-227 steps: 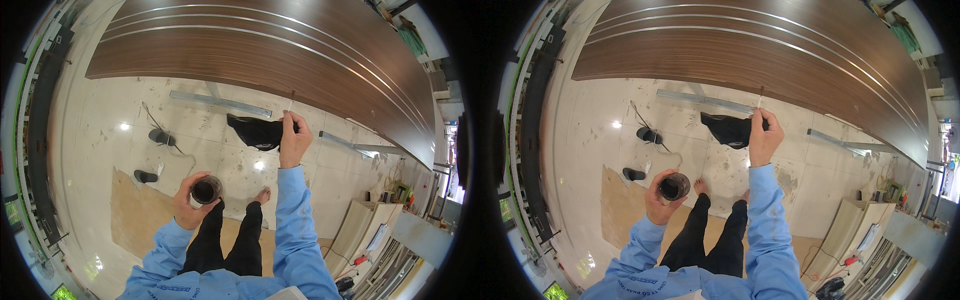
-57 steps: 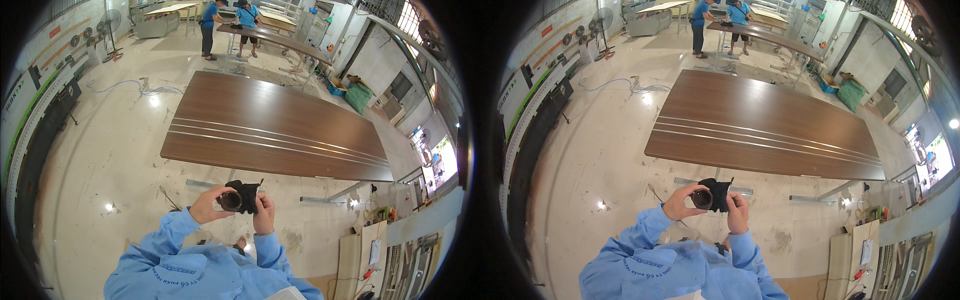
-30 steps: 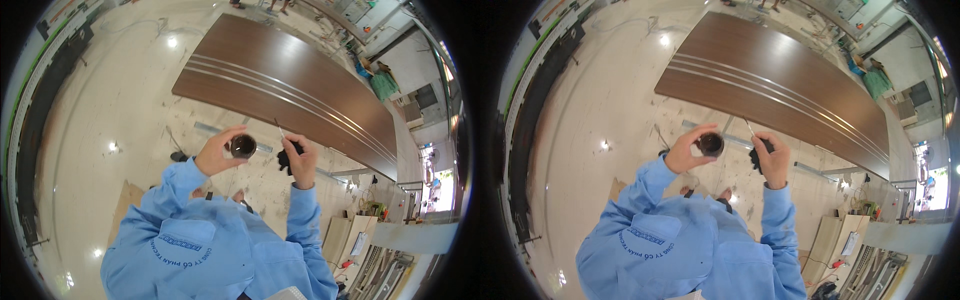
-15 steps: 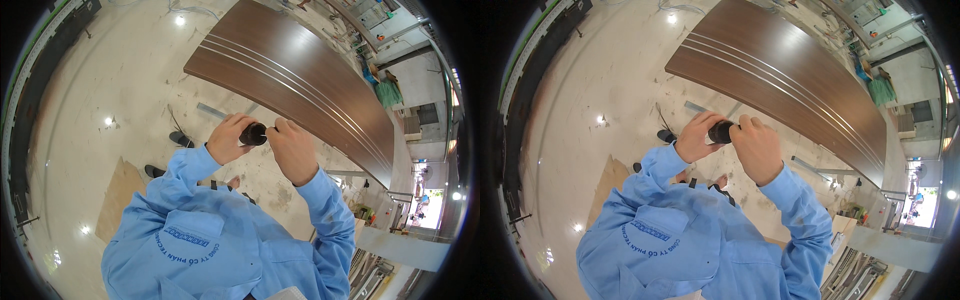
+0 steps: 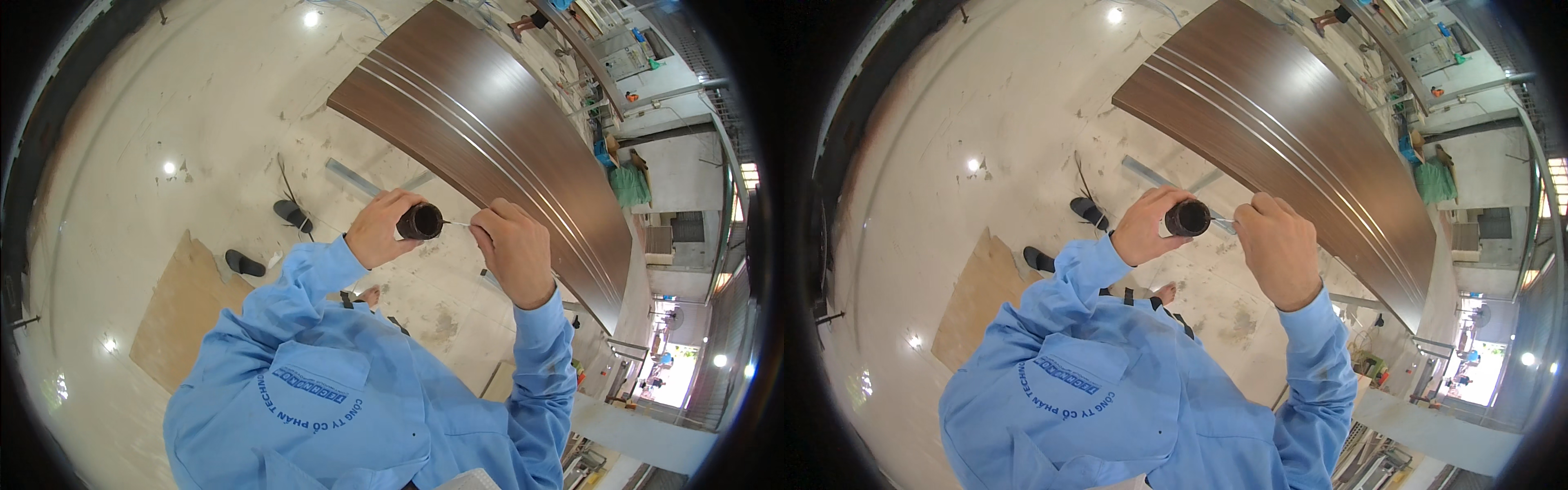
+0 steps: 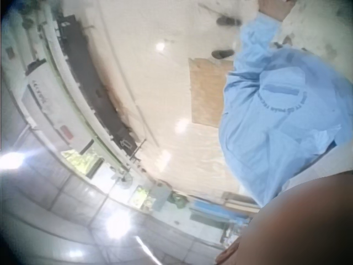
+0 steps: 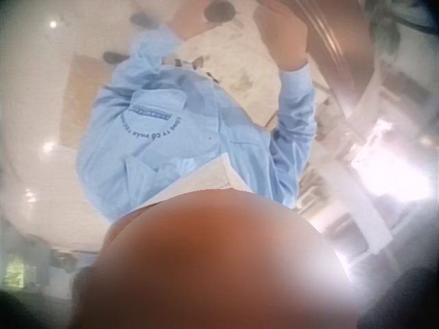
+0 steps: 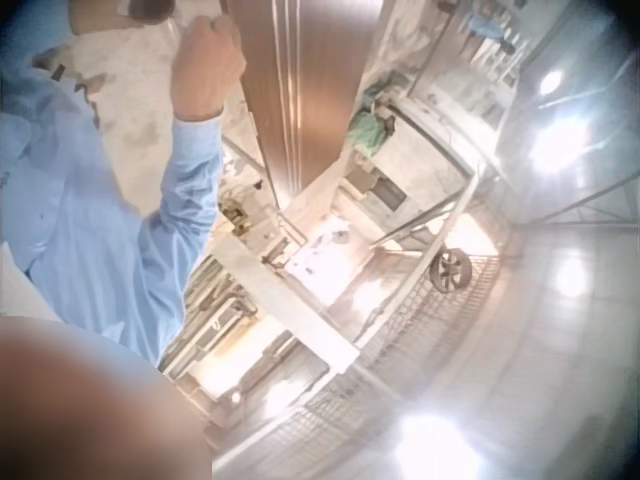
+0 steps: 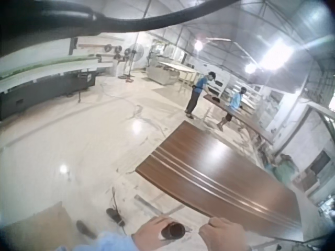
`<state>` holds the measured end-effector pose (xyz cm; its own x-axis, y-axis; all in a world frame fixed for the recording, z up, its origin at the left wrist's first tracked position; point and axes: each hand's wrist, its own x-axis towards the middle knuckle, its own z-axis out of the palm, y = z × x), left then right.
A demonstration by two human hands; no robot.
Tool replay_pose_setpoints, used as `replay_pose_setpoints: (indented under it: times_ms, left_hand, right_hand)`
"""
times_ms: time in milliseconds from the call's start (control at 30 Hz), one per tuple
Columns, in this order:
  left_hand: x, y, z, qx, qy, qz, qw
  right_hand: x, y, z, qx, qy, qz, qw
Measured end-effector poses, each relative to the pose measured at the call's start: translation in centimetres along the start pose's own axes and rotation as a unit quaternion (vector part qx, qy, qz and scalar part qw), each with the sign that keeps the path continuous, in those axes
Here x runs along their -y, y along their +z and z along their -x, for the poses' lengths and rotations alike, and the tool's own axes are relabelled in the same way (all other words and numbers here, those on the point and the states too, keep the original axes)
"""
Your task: The person wipes the surface of a large wooden table with a black cloth. They repeatedly dip the cloth into a small container held in the other hand and continue wiping the table surface in a workshop environment.
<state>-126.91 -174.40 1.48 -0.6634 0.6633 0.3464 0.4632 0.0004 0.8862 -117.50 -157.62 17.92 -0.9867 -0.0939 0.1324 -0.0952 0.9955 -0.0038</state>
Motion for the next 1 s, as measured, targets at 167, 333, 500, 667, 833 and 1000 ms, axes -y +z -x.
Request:
replay_pose_setpoints:
  times_ms: [167, 333, 500, 667, 833, 1000]
  left_hand:
    - [0.6, -0.3, 0.7, -0.025, -0.004, 0.035, 0.999]
    - [1.3, -0.6, 1.1, -0.043, -0.005, 0.045, 0.998]
    - [1.5, -1.1, 1.3, -0.056, -0.006, 0.031, 0.998]
    - [1.4, -1.3, 1.2, -0.047, -0.017, 0.032, 0.998]
    - [1.7, -0.7, 1.0, -0.047, -0.016, 0.011, 0.999]
    - [1.8, 1.1, 0.2, -0.041, -0.032, 0.009, 0.999]
  right_hand:
    - [1.1, 0.4, -1.4, 0.044, 0.002, 0.004, 0.999]
    - [1.3, 0.3, -1.8, 0.027, 0.004, -0.038, 0.999]
    - [1.7, 0.4, -2.1, 0.038, 0.020, -0.018, 0.999]
    - [2.0, 0.6, -1.9, 0.052, -0.001, -0.079, 0.996]
    - [1.2, 1.0, -0.7, 0.030, 0.066, -0.057, 0.996]
    - [-0.3, 3.0, 0.3, 0.016, 0.044, -0.105, 0.993]
